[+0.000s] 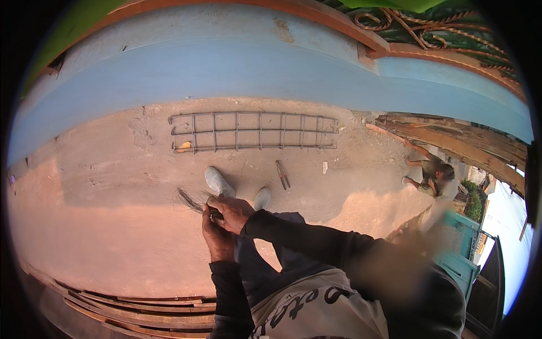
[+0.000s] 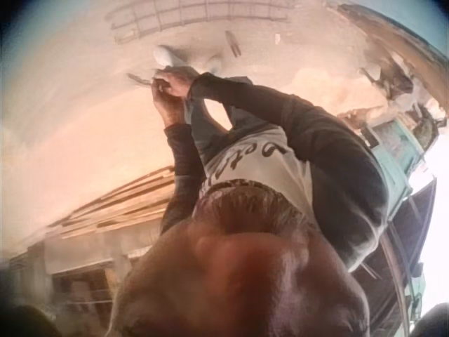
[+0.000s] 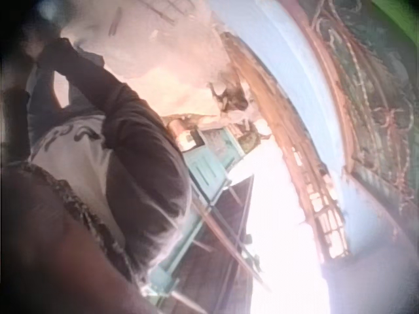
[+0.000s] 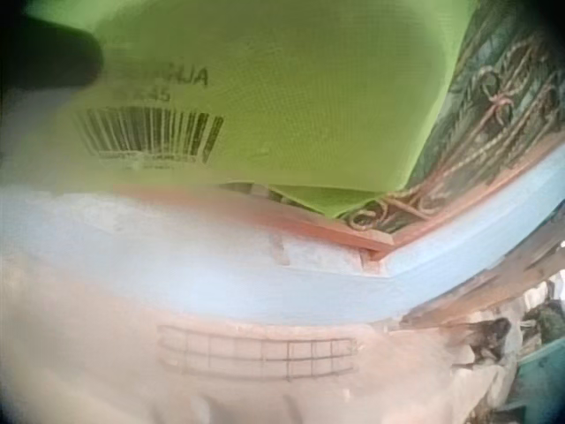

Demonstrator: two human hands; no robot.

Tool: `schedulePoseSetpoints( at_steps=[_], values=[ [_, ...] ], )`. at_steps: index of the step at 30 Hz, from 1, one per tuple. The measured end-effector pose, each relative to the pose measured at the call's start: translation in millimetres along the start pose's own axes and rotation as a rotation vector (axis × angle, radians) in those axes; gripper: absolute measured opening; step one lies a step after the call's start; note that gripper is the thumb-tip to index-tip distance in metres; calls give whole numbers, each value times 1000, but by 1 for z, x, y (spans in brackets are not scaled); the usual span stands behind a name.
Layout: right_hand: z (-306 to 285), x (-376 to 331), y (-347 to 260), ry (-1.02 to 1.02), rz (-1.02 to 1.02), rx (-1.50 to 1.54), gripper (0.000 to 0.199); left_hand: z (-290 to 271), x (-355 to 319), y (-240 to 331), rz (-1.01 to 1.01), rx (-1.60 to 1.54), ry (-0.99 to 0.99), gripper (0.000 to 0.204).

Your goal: The person kneels on a concrete surface and uses pliers to twist wire ties around a metal grid frame. They repeatedly pick up wire ties, position them at intersections, and twist them to secure the grid structure.

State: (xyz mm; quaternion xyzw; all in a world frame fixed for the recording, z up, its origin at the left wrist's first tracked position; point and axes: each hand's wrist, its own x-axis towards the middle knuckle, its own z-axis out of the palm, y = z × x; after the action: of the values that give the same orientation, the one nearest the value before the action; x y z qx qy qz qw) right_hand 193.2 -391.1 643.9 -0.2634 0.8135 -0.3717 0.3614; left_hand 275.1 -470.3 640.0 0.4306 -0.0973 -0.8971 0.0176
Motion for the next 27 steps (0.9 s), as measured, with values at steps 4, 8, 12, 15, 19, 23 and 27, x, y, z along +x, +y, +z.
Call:
schedulePoseSetpoints(
  at_steps=[4, 8, 12, 15, 19, 23, 27],
  values=[
    [-28, -49, 16, 38, 76, 68, 34, 17, -5, -45, 57, 96, -2, 50],
    [-42, -98, 28, 107, 46, 226, 47, 32, -29, -66, 140, 347, -56, 46],
    [-90, -149, -6, 244, 219, 772, 41, 84, -78, -67, 150, 286, -79, 48],
    [-131, -170, -35, 254, 208, 521, 25, 110, -108, -69, 114, 297, -191, 47],
    [-158, -195, -48, 293, 122, 503, 25, 148, -141, -72, 73, 378, -216, 43],
    [-174, -211, -61, 268, 164, 539, 25, 167, -160, -68, 46, 463, -243, 39],
    [-204, -225, -63, 247, 174, 777, 21, 189, -168, -70, 42, 461, -283, 34]
  ],
)
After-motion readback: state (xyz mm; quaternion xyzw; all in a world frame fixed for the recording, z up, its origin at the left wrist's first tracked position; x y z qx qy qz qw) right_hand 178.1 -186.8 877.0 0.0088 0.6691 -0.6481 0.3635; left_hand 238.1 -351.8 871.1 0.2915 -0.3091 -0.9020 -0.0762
